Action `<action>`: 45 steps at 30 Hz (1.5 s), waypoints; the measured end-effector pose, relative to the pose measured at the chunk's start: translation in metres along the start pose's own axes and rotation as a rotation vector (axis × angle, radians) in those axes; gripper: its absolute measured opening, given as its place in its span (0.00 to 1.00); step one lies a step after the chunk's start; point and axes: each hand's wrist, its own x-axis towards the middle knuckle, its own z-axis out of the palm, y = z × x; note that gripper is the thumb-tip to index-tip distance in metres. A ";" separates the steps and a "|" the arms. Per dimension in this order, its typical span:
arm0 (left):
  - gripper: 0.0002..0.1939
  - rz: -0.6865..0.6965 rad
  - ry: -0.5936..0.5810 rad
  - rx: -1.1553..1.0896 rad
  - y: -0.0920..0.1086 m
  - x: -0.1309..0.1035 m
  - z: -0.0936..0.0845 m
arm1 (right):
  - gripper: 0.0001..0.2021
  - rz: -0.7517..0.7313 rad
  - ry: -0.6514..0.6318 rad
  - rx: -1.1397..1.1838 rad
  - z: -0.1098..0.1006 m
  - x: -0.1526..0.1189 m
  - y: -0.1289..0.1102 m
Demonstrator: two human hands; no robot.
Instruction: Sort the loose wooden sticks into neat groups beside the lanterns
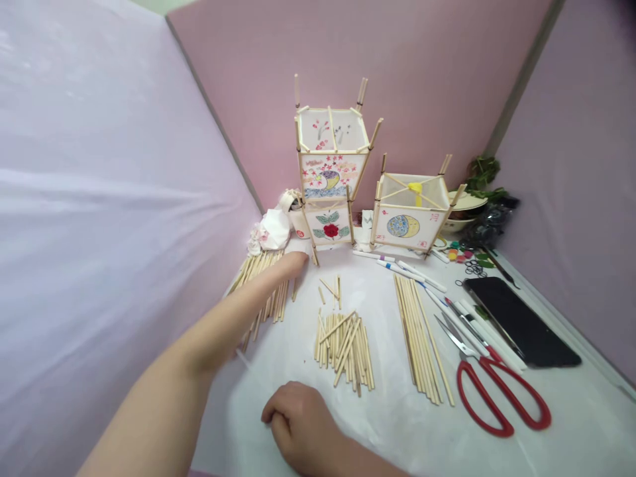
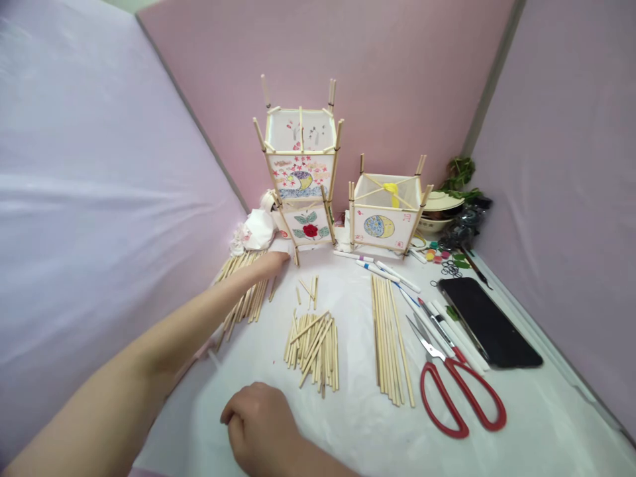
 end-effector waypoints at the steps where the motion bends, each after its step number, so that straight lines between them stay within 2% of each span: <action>1: 0.19 0.018 0.001 0.010 0.001 -0.009 0.004 | 0.12 0.001 0.006 0.000 0.000 0.000 0.000; 5: 0.17 0.096 0.026 0.032 0.006 -0.056 0.019 | 0.12 0.009 0.008 0.004 -0.002 0.000 -0.002; 8: 0.14 0.106 0.062 0.025 0.012 -0.091 0.022 | 0.12 0.012 0.013 0.009 -0.002 -0.001 -0.002; 12: 0.15 0.059 0.163 -0.069 0.024 -0.132 0.022 | 0.12 0.020 0.020 0.020 -0.002 -0.002 -0.002; 16: 0.14 -0.046 0.267 -0.218 0.031 -0.156 0.026 | 0.12 0.022 0.027 0.034 -0.003 -0.003 -0.003; 21: 0.13 -0.110 0.268 -0.208 0.019 -0.156 0.035 | 0.12 0.013 0.021 0.042 -0.004 -0.003 -0.004; 24: 0.16 -0.102 0.257 -0.163 0.011 -0.151 0.041 | 0.12 0.014 0.025 0.046 -0.004 -0.004 -0.004; 28: 0.26 -0.015 0.169 -0.106 0.012 -0.148 0.054 | 0.12 0.013 0.020 0.048 -0.004 -0.004 -0.004; 32: 0.26 -0.030 0.109 -0.035 0.015 -0.146 0.062 | 0.12 0.016 0.017 0.037 -0.006 -0.002 -0.004; 36: 0.27 -0.174 0.146 0.040 0.013 -0.141 0.061 | 0.12 0.022 0.007 0.036 -0.007 -0.002 -0.004; 39: 0.28 -0.224 0.188 0.015 0.016 -0.142 0.058 | 0.12 0.023 0.000 0.034 -0.007 -0.003 -0.005; 42: 0.28 -0.239 0.243 -0.093 0.024 -0.151 0.058 | 0.12 0.013 -0.007 0.020 -0.007 -0.002 -0.005; 45: 0.26 -0.182 0.302 -0.281 0.033 -0.167 0.060 | 0.12 -0.018 0.011 0.003 -0.008 -0.002 -0.006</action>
